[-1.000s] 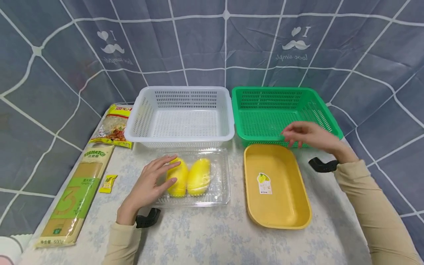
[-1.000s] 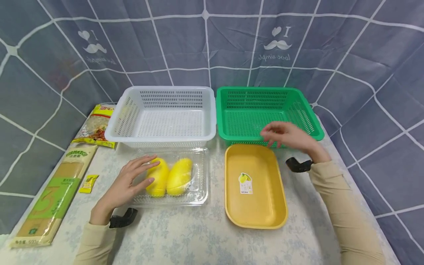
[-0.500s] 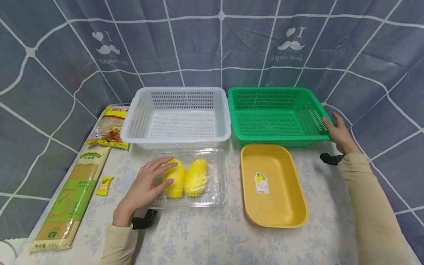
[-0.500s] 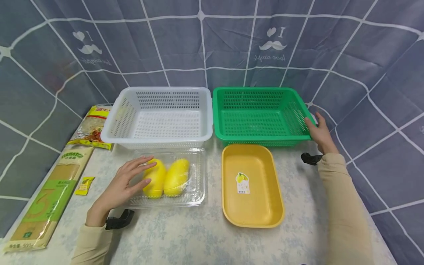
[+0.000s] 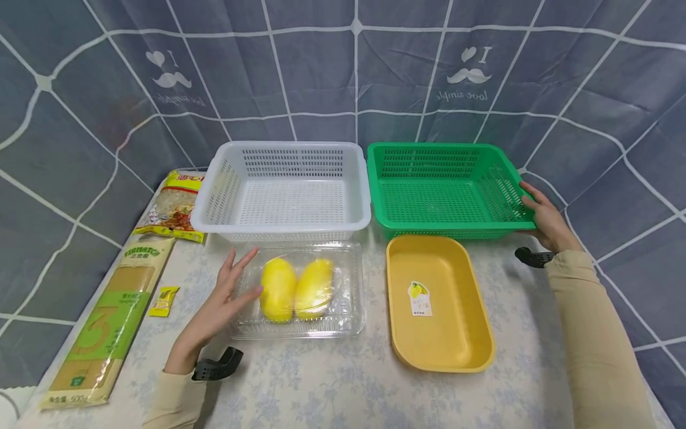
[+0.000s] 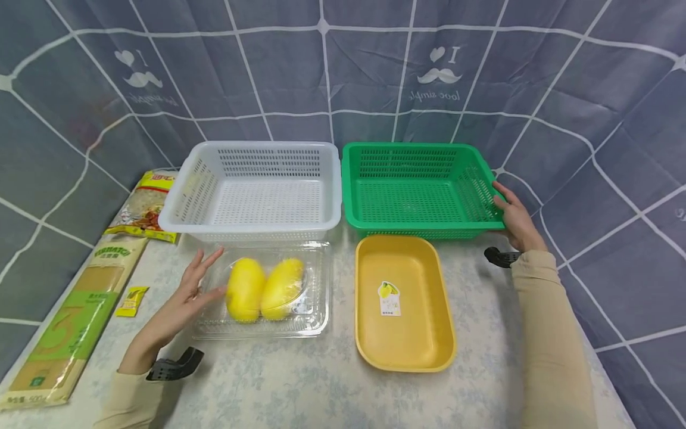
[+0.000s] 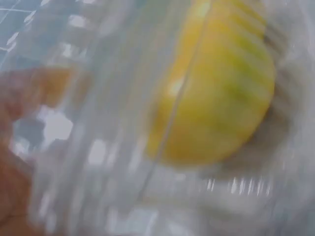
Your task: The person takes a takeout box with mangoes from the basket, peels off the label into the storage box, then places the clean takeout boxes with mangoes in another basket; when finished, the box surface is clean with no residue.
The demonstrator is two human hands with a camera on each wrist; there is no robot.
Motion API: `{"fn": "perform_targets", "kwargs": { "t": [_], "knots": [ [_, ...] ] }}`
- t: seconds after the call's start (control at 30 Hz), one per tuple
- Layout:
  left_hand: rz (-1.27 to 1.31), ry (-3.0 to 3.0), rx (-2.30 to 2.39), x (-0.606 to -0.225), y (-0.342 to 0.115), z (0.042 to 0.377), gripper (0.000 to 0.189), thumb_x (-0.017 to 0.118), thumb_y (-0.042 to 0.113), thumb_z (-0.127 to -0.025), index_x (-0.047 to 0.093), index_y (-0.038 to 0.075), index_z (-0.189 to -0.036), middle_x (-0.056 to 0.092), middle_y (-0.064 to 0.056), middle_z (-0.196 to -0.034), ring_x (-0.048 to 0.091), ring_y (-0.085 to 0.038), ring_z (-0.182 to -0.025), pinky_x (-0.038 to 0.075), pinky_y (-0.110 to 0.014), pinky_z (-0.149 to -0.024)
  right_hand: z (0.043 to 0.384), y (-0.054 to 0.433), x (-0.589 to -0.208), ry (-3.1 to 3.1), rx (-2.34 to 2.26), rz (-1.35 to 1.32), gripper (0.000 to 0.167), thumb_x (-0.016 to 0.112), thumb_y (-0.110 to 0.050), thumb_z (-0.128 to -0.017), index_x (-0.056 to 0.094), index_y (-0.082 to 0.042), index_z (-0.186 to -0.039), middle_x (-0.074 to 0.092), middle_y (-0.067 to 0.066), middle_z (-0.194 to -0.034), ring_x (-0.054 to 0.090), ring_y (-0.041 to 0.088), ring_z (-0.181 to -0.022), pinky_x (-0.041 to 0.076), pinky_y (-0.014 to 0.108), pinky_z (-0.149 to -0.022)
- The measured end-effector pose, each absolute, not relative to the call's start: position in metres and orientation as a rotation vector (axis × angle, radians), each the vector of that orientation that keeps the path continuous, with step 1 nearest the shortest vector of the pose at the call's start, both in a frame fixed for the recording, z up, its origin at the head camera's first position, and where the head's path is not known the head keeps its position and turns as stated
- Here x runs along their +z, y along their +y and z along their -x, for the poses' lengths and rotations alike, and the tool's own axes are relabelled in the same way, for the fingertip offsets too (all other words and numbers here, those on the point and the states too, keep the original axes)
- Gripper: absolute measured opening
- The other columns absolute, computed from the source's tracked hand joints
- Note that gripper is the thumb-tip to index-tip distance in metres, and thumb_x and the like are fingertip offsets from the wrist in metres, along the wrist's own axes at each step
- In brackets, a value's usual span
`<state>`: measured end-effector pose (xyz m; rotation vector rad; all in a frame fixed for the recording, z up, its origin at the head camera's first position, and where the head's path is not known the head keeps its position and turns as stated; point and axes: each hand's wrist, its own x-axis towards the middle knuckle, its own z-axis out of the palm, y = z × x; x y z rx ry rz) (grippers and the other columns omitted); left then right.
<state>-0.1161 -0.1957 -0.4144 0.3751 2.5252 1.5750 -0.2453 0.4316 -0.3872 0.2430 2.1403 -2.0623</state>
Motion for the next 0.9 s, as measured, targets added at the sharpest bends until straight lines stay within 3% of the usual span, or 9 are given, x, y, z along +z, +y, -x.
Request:
{"fn": "perform_targets", "kwargs": {
  "t": [0.1,0.23,0.4,0.5,0.67,0.9],
  "knots": [
    [-0.316,2.474,1.455,-0.408,-0.202,0.116,0.07,0.057,0.031,-0.096,0.015,0.037,-0.152,0.001,-0.012,-0.157,0.009,-0.046,-0.138,0.028,-0.071,-0.092,0.245,0.432,-0.386,2.129,-2.071,-0.245,0.06,0.042,-0.038,-0.099,0.014,-0.036,-0.152,0.038,0.003,-0.121,0.063,0.011,-0.083,0.055,0.033,-0.066],
    [-0.269,2.459,1.363,-0.4,-0.208,0.117,0.072,0.064,0.038,-0.09,0.024,0.038,-0.15,0.025,-0.019,-0.151,0.036,-0.047,-0.126,0.049,-0.054,-0.08,0.244,0.432,-0.386,2.114,-2.097,-0.255,0.059,0.042,-0.037,-0.099,0.016,-0.036,-0.152,0.039,0.002,-0.12,0.064,0.013,-0.082,0.055,0.034,-0.065],
    [-0.245,2.318,1.415,-0.388,-0.213,0.117,0.071,0.073,0.03,-0.085,0.037,0.028,-0.146,0.045,-0.027,-0.134,0.058,-0.035,-0.103,0.053,-0.043,-0.055,0.243,0.431,-0.387,2.148,-2.079,-0.277,0.058,0.041,-0.037,-0.099,0.017,-0.036,-0.152,0.04,0.003,-0.12,0.064,0.012,-0.08,0.054,0.034,-0.065],
    [-0.336,2.193,1.477,-0.37,-0.214,0.12,0.068,0.07,0.021,-0.088,0.036,0.023,-0.147,0.049,-0.028,-0.13,0.064,-0.031,-0.094,0.053,-0.046,-0.051,0.243,0.429,-0.388,2.19,-2.044,-0.287,0.057,0.039,-0.038,-0.1,0.017,-0.037,-0.152,0.038,0.002,-0.12,0.063,0.011,-0.08,0.054,0.034,-0.064],
    [-0.516,2.07,1.563,-0.327,-0.196,0.141,0.065,0.064,0.011,-0.092,0.032,0.021,-0.148,0.048,-0.025,-0.133,0.064,-0.031,-0.098,0.054,-0.051,-0.056,0.244,0.428,-0.388,2.183,-2.06,-0.301,0.055,0.039,-0.037,-0.1,0.019,-0.037,-0.152,0.041,0.003,-0.117,0.065,0.013,-0.077,0.055,0.036,-0.064],
    [-0.578,2.15,1.644,-0.287,-0.122,0.201,0.065,0.071,0.027,-0.087,0.039,0.029,-0.144,0.056,-0.015,-0.125,0.063,-0.032,-0.097,0.055,-0.049,-0.06,0.247,0.429,-0.391,2.244,-2.017,-0.309,0.054,0.037,-0.038,-0.1,0.02,-0.036,-0.152,0.041,0.003,-0.117,0.064,0.01,-0.075,0.054,0.035,-0.065]
  ]
}}
